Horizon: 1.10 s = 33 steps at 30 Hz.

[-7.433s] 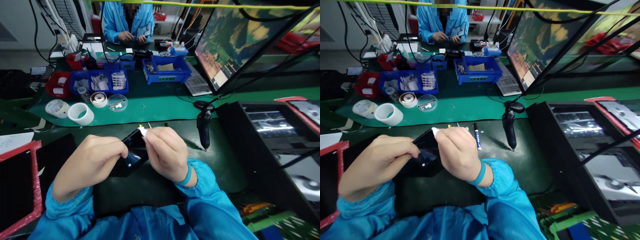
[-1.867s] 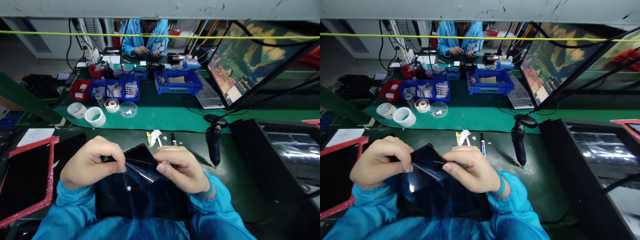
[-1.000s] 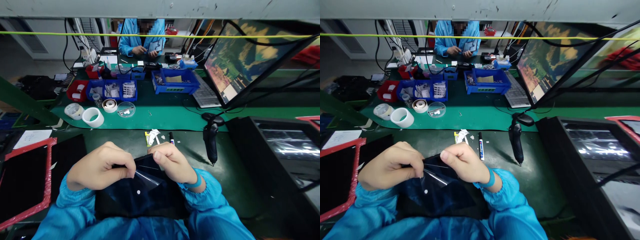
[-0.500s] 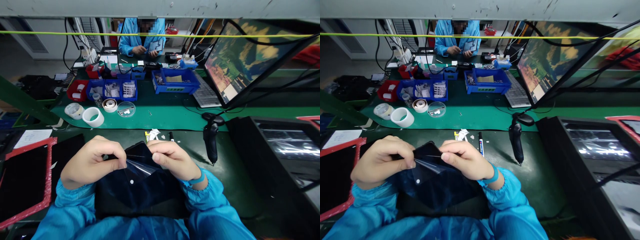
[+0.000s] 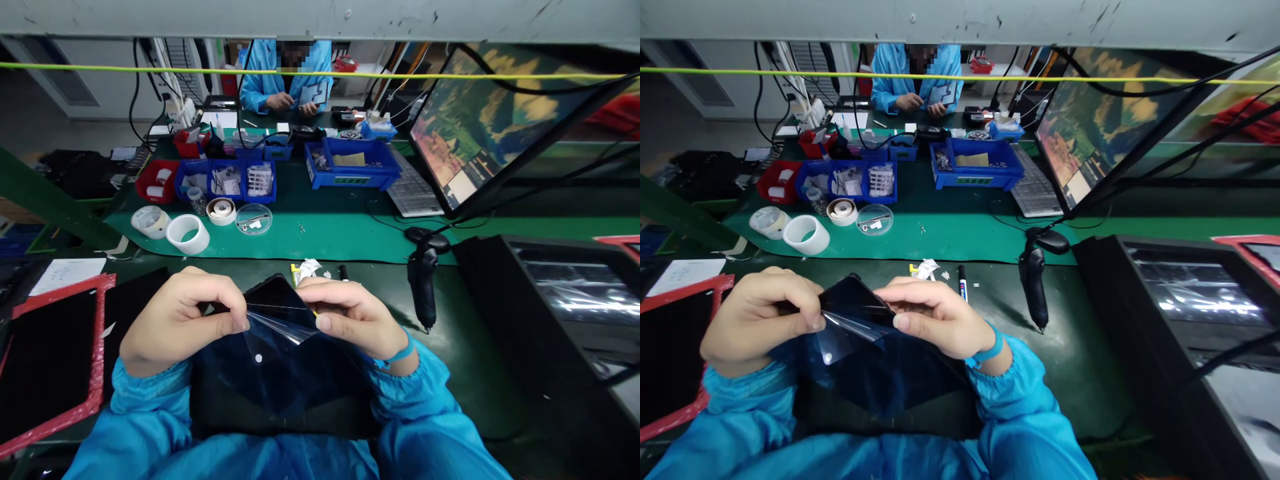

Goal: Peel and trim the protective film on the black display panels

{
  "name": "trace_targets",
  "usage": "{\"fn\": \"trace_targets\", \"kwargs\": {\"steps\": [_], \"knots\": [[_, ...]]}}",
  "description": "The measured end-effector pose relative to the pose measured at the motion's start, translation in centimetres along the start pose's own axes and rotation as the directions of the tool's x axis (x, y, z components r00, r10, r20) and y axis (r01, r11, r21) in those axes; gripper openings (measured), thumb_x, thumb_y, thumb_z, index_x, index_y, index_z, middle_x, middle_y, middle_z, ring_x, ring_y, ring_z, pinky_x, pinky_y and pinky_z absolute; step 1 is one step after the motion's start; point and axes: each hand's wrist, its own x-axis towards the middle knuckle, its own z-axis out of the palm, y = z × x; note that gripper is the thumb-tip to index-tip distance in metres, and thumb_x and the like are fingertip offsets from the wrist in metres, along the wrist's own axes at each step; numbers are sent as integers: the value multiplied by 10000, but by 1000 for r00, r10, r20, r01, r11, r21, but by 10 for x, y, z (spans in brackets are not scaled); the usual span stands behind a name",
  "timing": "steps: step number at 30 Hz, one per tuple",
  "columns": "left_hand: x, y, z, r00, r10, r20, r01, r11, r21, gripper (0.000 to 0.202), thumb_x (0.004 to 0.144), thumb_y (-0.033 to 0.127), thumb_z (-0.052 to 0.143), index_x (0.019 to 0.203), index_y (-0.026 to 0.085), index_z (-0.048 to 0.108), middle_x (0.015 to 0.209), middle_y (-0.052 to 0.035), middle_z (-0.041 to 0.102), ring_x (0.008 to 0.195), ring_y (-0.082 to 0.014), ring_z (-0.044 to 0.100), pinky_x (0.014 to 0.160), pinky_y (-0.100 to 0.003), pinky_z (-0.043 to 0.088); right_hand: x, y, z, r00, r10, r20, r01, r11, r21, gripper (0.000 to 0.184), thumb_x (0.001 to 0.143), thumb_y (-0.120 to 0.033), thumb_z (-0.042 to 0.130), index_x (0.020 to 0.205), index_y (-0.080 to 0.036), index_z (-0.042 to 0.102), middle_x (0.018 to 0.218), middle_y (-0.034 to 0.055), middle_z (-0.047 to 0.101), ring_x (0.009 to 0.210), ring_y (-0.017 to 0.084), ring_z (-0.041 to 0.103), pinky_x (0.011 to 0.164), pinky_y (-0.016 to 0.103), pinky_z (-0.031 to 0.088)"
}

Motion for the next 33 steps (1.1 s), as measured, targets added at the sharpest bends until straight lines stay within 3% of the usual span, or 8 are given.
{"fn": "trace_targets", "kwargs": {"steps": [14,33], "knots": [[2,2,2,999,-36,-14,36,999,16,149,887,56,817,873,189,749,777,14,760,651,-97,697,619,-159,532,2,1,4,999,10,-34,-10,1000,-10,301,1015,-350,735,1293,-244,777,1070,77,727,930,173,678,837,304,584],[3,1,3,1000,-22,12,22,1000,10,144,960,69,727,869,178,746,772,-17,765,674,-120,719,634,-190,539,1,2,3,999,6,-53,-12,995,-102,354,982,-397,777,1292,-228,775,1051,77,718,913,166,653,854,301,565]]}}
